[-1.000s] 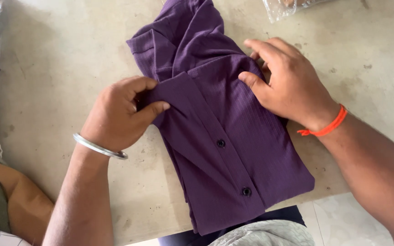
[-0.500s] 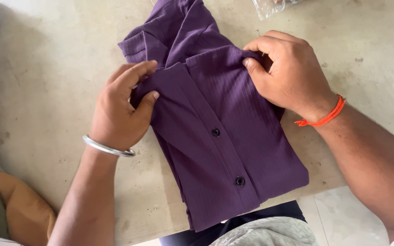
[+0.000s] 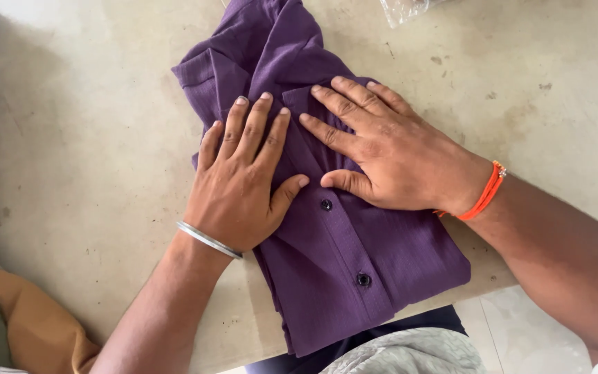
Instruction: The person folds a purple button-up shirt on a table, smoothing the fabric and folding the sleeves and sides into a neat rectangle. They then open a clear plastic bag, place the folded shirt inside, and carry the bagged shirt off the table.
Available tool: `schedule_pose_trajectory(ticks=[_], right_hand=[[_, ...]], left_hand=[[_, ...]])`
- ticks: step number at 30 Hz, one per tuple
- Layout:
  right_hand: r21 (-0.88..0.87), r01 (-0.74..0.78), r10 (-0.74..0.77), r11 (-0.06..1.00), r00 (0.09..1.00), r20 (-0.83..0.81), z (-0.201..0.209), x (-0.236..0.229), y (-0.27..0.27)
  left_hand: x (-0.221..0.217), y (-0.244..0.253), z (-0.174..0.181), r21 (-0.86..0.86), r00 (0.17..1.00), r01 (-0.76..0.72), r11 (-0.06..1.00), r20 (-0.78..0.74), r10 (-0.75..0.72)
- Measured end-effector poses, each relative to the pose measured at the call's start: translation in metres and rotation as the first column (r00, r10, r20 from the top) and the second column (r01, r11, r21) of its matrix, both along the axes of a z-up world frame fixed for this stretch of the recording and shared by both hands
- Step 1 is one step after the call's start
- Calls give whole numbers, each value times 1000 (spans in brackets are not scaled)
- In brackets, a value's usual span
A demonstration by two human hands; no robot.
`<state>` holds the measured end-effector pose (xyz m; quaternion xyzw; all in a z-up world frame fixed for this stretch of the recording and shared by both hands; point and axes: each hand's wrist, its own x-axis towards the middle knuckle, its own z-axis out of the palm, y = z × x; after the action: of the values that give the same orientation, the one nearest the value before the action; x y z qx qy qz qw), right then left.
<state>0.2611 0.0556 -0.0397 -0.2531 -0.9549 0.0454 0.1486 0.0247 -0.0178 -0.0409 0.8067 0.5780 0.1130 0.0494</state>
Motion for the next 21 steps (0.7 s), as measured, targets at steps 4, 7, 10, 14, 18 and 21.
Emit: schedule_pose_trajectory(ticks=[4, 7, 10, 14, 18, 21], right_hand=[[-26, 3, -1, 1000, 996, 85, -7, 2, 2], [-44, 7, -3, 999, 995, 101, -6, 1, 1], [-39, 19, -15, 999, 995, 100, -5, 2, 0], [-47, 16, -11, 999, 994, 104, -5, 3, -1], [-67, -17, 23, 998, 995, 94, -3, 7, 0], [-92, -37, 45, 995, 995, 86, -3, 10, 3]], left_hand=[[-1, -1, -3, 27, 1000, 6, 1000, -18, -5], [-2, -3, -6, 33, 1000, 14, 999, -9, -14], [-4, -3, -7, 51, 1000, 24, 998, -8, -23], [-5, -2, -6, 59, 999, 43, 997, -30, -41], [-5, -1, -8, 72, 998, 50, 996, -26, -49], [-6, -2, -5, 54, 998, 55, 997, -5, -55]])
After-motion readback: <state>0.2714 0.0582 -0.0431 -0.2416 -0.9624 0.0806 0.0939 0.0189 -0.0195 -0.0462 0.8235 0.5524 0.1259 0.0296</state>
